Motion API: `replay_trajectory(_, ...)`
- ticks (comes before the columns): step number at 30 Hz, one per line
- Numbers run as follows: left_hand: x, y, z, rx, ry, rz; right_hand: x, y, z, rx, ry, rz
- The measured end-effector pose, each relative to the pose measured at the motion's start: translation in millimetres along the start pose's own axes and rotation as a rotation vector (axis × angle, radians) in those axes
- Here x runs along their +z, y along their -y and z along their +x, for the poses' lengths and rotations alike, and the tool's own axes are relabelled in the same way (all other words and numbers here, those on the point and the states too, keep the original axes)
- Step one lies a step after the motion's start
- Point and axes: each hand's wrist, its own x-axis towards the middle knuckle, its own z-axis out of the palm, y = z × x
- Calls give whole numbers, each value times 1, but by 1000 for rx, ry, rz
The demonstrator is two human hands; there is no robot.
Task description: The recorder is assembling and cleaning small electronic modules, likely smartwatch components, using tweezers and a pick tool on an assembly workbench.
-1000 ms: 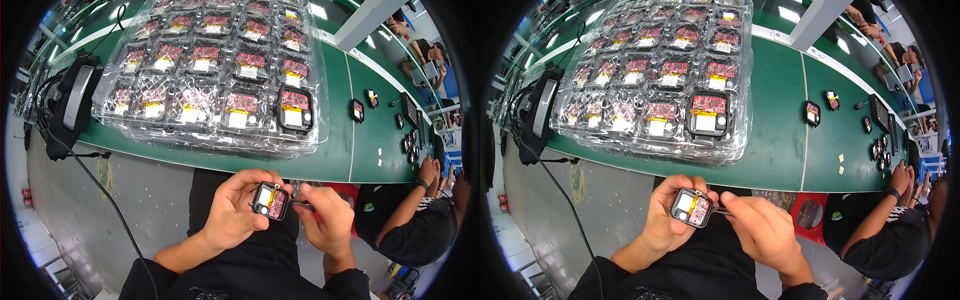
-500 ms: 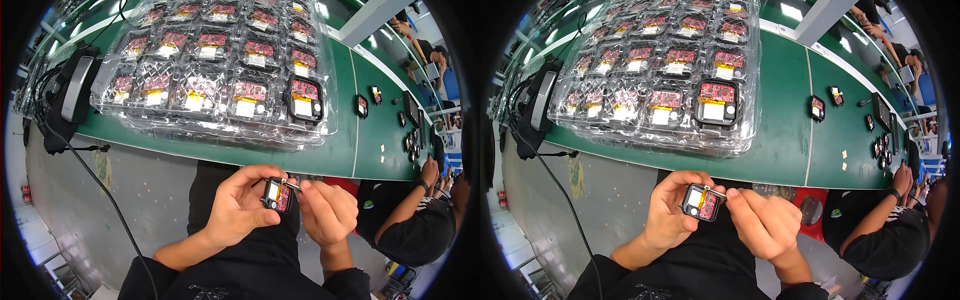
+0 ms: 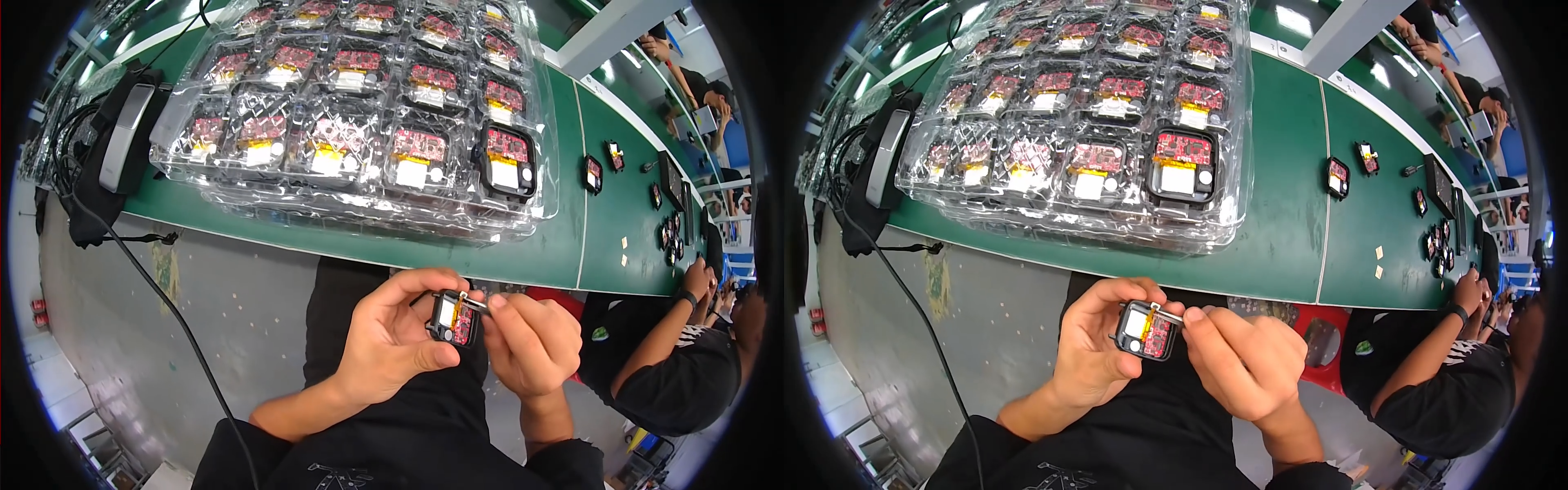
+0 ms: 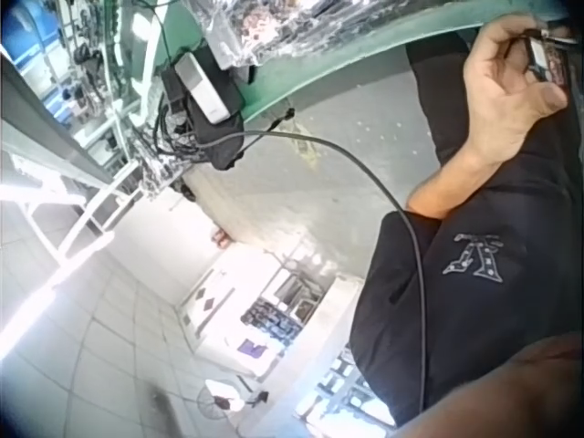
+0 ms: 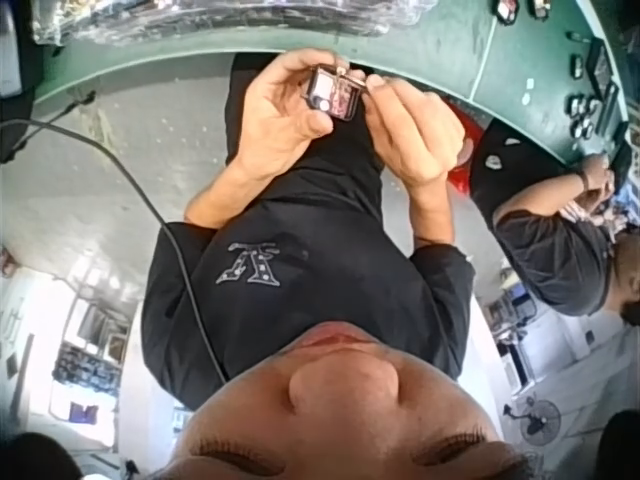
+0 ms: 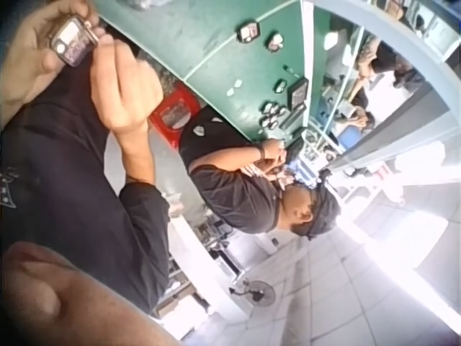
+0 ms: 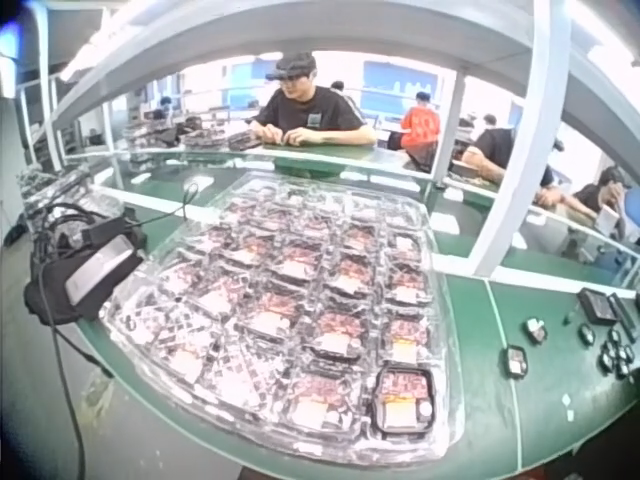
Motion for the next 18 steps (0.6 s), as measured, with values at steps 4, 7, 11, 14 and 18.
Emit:
replay_trajectory(4,3,-3,-4,-29,-27,-29,3,4,-3,-32,-8,-38)
replay_trajectory(7,1,-4,-3,4,-8,-17,3,4,-2,-16,-7,-6)
replay_trajectory(11,0,-5,-6,-1,-6,-19,5,3,1,73,-3,126)
replay_trajectory(14,-4,-4,-5,-5,-10,-19,4,1,1,104,37,173)
replay_trajectory(18,-3,-4,-7,-24,-16,-35,7,-1,0,116,23,219)
